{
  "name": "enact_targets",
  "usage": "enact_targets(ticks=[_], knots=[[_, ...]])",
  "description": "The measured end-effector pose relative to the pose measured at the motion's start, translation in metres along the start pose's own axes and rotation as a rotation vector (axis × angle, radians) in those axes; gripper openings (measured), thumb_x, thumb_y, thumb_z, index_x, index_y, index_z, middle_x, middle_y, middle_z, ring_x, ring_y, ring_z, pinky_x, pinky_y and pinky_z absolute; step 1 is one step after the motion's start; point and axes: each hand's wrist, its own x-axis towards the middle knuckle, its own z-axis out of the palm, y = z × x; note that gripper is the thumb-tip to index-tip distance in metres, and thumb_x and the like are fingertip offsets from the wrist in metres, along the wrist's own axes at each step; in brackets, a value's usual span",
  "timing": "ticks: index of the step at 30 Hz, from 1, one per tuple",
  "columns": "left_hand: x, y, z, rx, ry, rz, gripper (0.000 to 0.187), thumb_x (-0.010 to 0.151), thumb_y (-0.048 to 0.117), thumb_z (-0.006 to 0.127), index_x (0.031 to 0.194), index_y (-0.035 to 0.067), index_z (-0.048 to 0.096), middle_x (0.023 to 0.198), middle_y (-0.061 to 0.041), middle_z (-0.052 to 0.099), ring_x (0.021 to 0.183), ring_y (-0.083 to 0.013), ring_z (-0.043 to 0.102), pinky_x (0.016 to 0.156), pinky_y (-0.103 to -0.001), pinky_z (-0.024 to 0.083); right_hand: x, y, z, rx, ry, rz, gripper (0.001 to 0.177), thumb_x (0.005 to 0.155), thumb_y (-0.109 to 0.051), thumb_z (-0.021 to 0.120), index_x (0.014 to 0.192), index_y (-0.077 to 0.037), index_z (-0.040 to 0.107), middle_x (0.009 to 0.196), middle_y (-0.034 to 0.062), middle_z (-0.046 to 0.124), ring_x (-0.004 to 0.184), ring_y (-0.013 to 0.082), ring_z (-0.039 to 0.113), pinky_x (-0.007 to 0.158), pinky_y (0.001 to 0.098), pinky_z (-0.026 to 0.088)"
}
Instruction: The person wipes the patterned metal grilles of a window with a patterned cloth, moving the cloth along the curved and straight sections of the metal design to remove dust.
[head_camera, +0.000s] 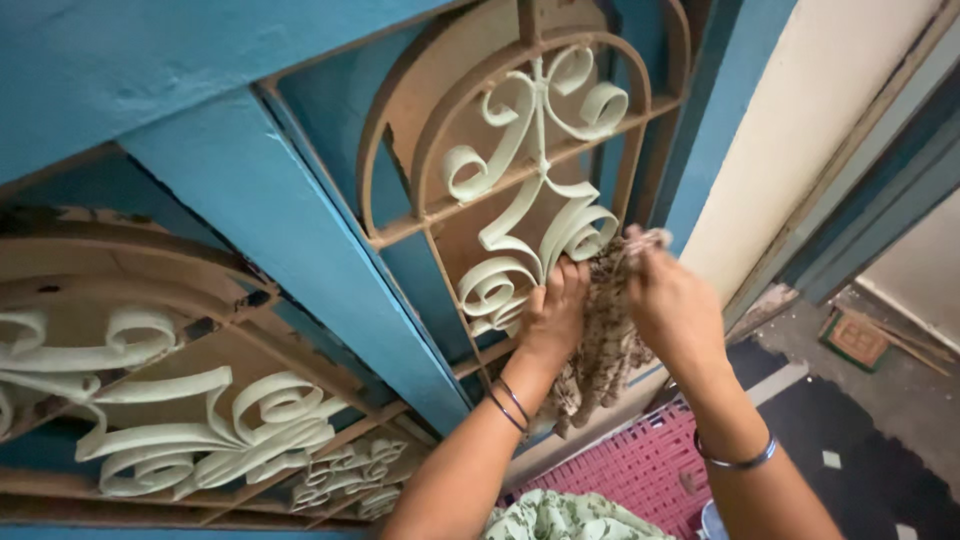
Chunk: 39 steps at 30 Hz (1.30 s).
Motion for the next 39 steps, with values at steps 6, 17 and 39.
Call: enact_targets(ticks=[6, 17, 39], knots=[[0.000, -0.004, -0.001, -0.085, 0.092, 0.014, 0.057, 0.099, 0.048, 0.048, 0.146, 0.017, 0.057, 0.144, -0.006, 0.057, 0.137, -0.0177, 0.048, 0.097, -0.039, 0.027, 0.018, -0.017, 0.004, 0.455, 0.584, -0.258, 0.017, 0.108, -0.006, 0.066, 0.124, -0.002, 0.062, 0.108, 0.0181, 0.071, 0.091, 0.0281, 0.072, 0.079, 0.0366, 0.059], [-0.002, -0.001, 0.007, -0.183, 0.045, 0.038, 0.044, 0.096, 0.037, 0.050, 0.132, 0.017, 0.066, 0.143, -0.009, 0.063, 0.134, -0.0168, 0.054, 0.096, -0.037, 0.031, 0.049, -0.050, 0.027, 0.570, 0.703, -0.238, 0.012, 0.102, -0.002, 0.069, 0.113, -0.002, 0.063, 0.100, 0.0145, 0.068, 0.088, 0.0283, 0.068, 0.078, 0.0394, 0.056], [-0.003, -0.004, -0.001, -0.120, 0.187, -0.005, 0.044, 0.102, 0.023, 0.048, 0.140, 0.006, 0.063, 0.143, -0.013, 0.062, 0.135, -0.0192, 0.055, 0.100, -0.038, 0.033, 0.029, -0.044, 0.004, 0.129, 0.472, -0.486, 0.031, 0.090, -0.003, 0.068, 0.119, 0.006, 0.067, 0.124, 0.0180, 0.068, 0.115, 0.0365, 0.060, 0.104, 0.0419, 0.049]])
